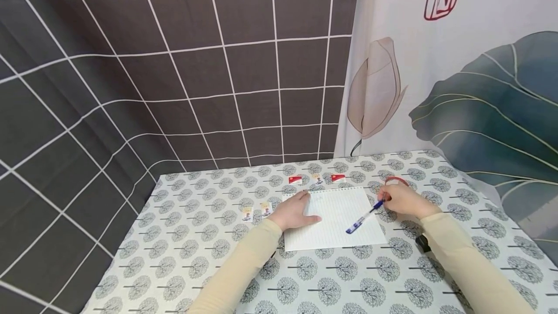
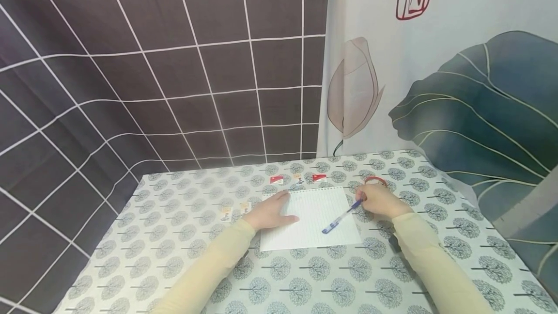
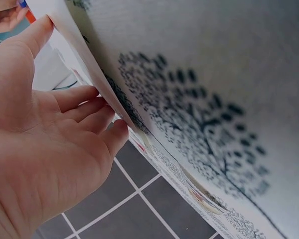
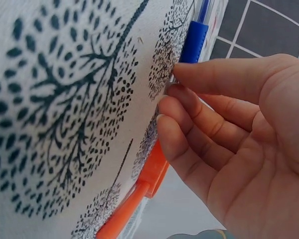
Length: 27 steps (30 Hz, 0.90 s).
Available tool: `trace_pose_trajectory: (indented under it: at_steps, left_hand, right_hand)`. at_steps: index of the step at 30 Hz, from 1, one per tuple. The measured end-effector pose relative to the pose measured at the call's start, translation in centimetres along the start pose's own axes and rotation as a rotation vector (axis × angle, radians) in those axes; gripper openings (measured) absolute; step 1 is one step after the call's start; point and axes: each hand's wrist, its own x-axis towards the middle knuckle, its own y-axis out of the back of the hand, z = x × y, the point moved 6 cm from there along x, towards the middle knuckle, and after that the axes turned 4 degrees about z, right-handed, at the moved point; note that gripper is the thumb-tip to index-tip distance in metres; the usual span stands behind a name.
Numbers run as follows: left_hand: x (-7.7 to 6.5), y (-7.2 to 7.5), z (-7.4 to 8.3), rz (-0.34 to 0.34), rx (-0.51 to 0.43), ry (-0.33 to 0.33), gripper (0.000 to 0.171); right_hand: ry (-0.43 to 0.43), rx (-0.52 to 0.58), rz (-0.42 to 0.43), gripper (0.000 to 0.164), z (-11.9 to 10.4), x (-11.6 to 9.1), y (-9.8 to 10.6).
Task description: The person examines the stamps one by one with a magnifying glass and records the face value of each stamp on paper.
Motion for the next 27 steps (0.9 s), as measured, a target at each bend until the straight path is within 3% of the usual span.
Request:
trace_pose_trajectory:
  at_steps: [9, 27]
  left_hand:
    - [-0.1, 0.0, 0.0, -0.010, -0.005, 0.012, 0.089]
    - [-0.4, 0.3, 0.3, -0.023, -0.023, 0.018, 0.089]
  right_hand:
    - [-0.001, 0.018, -0.045, 0.016, -0.4, -0.1, 0.1]
    - [0.108, 0.004, -0.081, 0.017, -1.1, -0.4, 0.0]
